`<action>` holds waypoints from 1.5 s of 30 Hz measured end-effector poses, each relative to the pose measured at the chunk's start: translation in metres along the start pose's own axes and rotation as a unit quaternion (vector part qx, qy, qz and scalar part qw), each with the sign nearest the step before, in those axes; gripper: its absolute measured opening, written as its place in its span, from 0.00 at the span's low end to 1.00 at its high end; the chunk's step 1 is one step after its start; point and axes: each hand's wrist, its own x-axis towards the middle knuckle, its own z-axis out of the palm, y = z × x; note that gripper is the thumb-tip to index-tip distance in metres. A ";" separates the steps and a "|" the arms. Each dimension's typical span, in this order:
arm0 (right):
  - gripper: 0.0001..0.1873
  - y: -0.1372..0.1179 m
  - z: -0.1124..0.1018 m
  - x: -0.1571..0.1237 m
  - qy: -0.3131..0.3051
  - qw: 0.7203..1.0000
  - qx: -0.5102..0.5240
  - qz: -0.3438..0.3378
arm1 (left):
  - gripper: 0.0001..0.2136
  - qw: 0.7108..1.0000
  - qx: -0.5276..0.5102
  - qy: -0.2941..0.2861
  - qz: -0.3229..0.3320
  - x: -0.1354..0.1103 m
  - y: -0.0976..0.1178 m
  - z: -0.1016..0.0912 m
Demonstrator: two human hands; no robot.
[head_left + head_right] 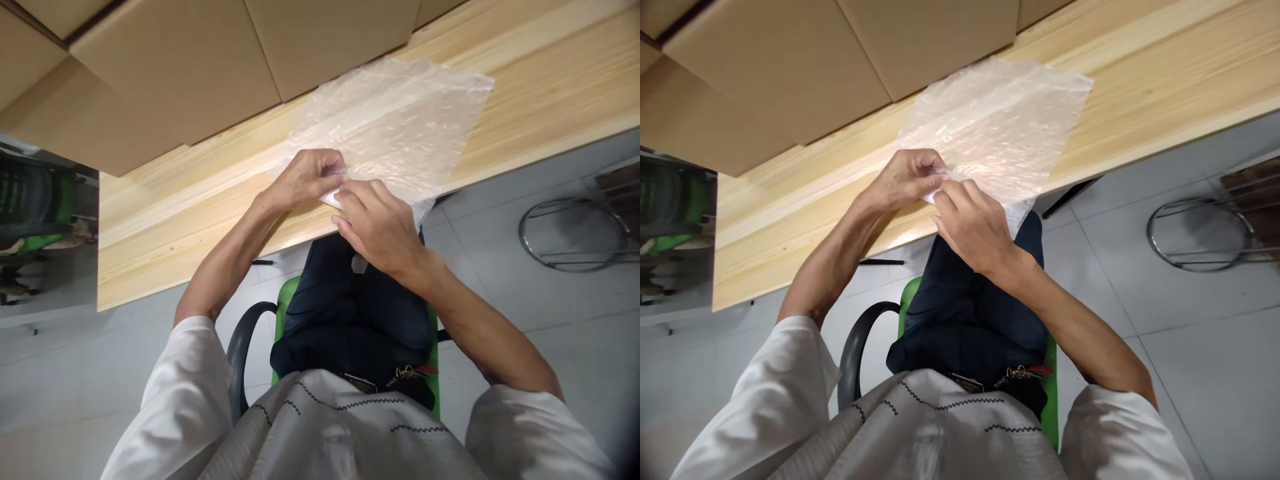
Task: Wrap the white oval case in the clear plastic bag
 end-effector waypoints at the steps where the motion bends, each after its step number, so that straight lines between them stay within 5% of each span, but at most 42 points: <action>1: 0.21 0.002 0.005 0.000 0.006 1.000 -0.009 0.007 | 0.10 1.000 0.004 0.000 0.001 0.000 -0.001 0.001; 16: 0.19 0.006 0.030 0.009 0.036 0.995 -0.069 0.066 | 0.16 0.995 0.091 0.039 0.003 0.001 -0.014 0.000; 25: 0.18 0.009 0.029 0.009 0.035 0.996 -0.063 0.058 | 0.26 0.971 0.205 0.123 0.017 -0.018 -0.084 -0.052; 30: 0.18 0.007 0.030 0.010 0.037 0.996 -0.056 0.065 | 0.35 0.962 0.226 0.153 0.016 -0.044 -0.042 -0.061; 36: 0.18 0.008 0.026 0.012 0.027 0.996 -0.050 0.063 | 0.27 0.975 0.199 0.013 0.095 -0.059 0.025 -0.012; 45: 0.19 0.011 0.025 0.006 0.032 0.996 -0.064 0.044 | 0.32 0.981 0.161 -0.005 0.111 -0.059 -0.003 -0.002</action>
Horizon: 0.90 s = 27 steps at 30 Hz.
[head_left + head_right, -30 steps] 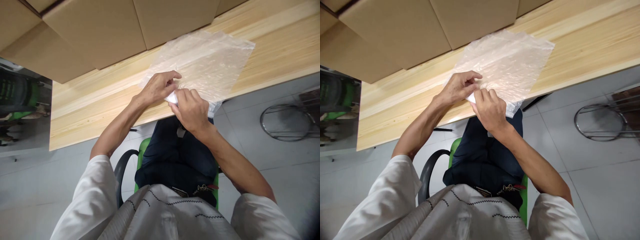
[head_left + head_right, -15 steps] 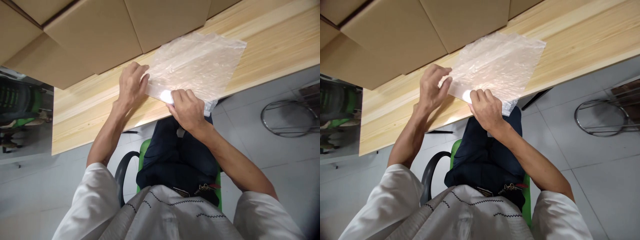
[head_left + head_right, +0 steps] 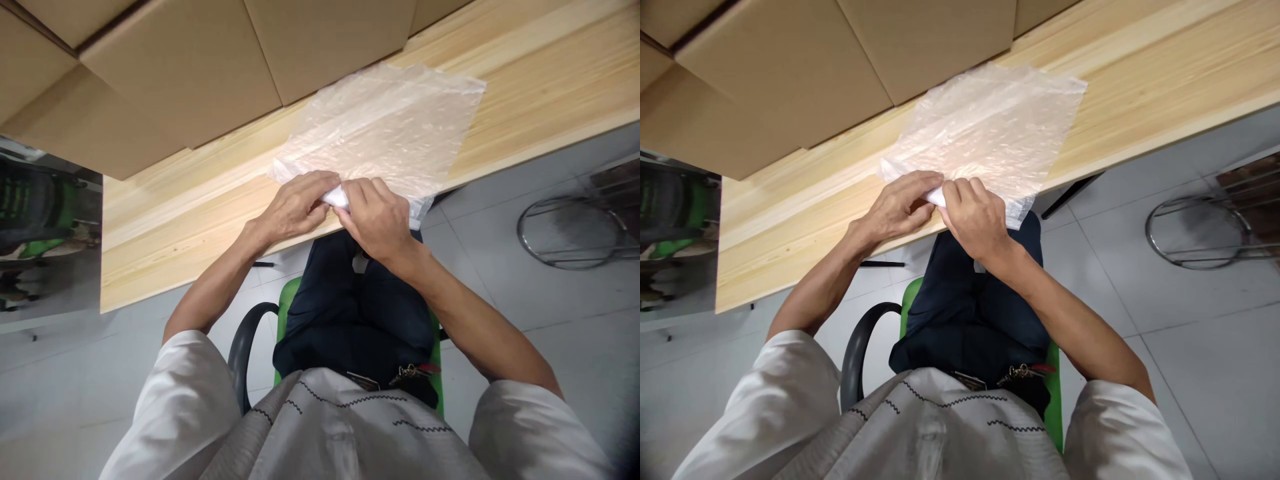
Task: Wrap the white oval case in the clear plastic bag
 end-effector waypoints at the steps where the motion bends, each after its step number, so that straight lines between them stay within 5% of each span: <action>1: 0.19 0.001 0.001 -0.001 0.005 1.000 -0.003 -0.002 | 0.32 1.000 -0.007 0.001 0.003 0.000 -0.002 0.000; 13: 0.20 0.021 -0.006 -0.002 0.005 1.000 0.020 0.005 | 0.32 0.998 -0.052 -0.019 -0.019 0.014 0.003 -0.016; 27: 0.25 0.026 -0.017 -0.002 0.004 0.997 0.068 0.043 | 0.37 0.963 -0.226 -0.039 -0.144 0.041 -0.005 -0.039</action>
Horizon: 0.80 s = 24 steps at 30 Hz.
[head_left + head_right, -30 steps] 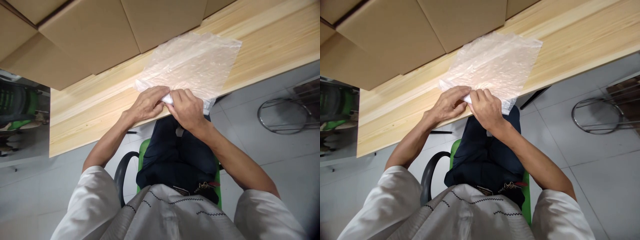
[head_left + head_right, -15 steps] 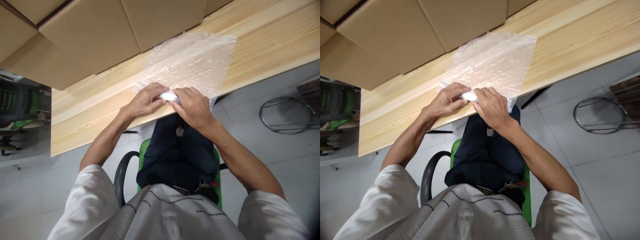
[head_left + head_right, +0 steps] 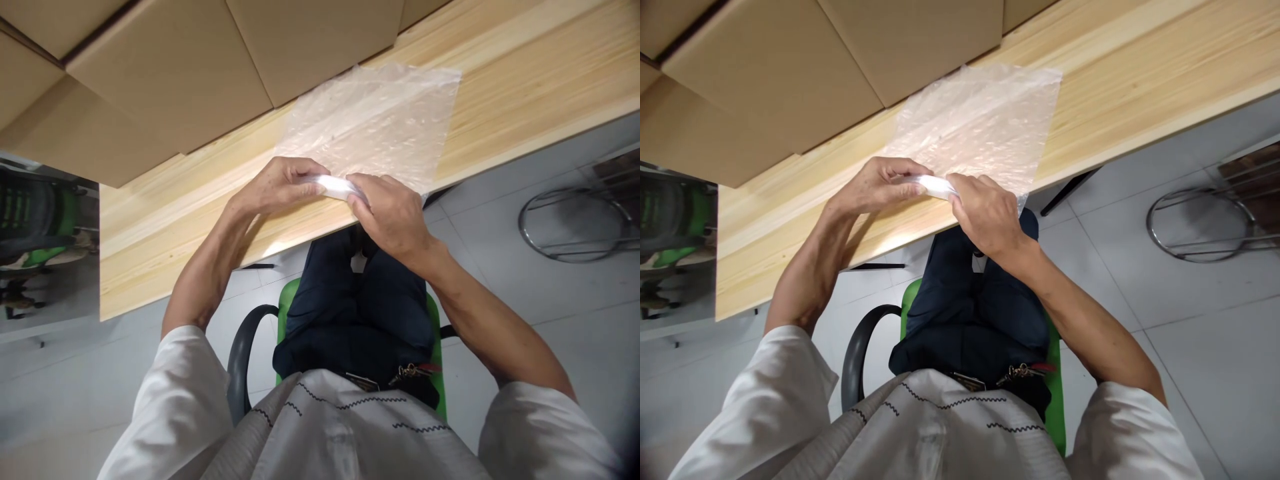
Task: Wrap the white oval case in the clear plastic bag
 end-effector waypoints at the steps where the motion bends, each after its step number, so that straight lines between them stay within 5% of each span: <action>1: 0.24 0.002 -0.001 0.001 -0.003 1.000 0.007 0.005 | 0.36 1.000 0.004 0.005 -0.002 0.000 0.000 0.001; 15: 0.25 0.030 -0.006 0.022 0.005 0.997 0.067 0.024 | 0.36 0.998 0.055 0.036 -0.005 0.006 -0.008 0.007; 24: 0.29 0.032 -0.007 0.025 -0.024 0.999 0.020 0.033 | 0.32 0.996 0.069 0.045 0.021 0.002 -0.020 0.012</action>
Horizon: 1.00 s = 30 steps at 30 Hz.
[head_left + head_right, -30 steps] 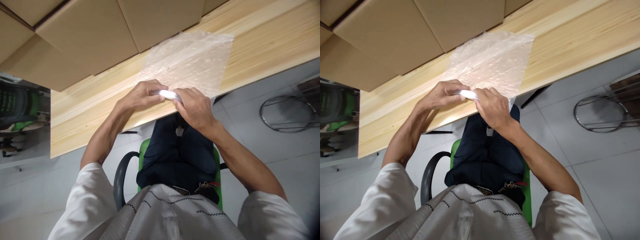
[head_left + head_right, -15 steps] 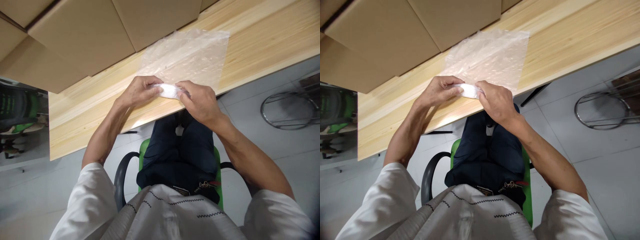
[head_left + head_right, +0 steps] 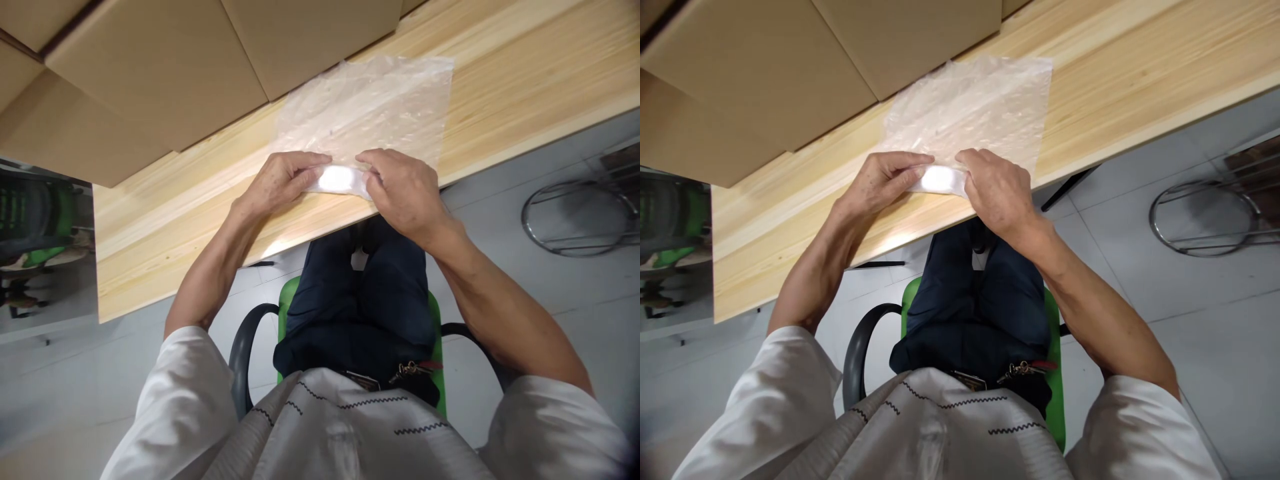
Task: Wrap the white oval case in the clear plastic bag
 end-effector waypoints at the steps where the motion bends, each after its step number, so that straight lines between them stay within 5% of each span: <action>1: 0.29 0.000 0.000 0.000 -0.003 1.000 -0.004 0.000 | 0.30 1.000 0.015 -0.002 0.002 -0.001 -0.001 0.000; 11: 0.25 0.006 0.000 0.006 -0.020 0.999 -0.029 0.003 | 0.21 0.986 0.166 -0.020 -0.024 -0.006 -0.005 -0.003; 21: 0.22 0.007 0.003 0.014 -0.008 0.999 -0.043 -0.005 | 0.29 0.977 0.209 0.033 0.022 -0.023 0.004 -0.011; 30: 0.23 0.006 0.002 0.014 0.002 0.999 -0.052 -0.008 | 0.29 0.969 0.226 -0.017 0.093 -0.011 0.024 0.019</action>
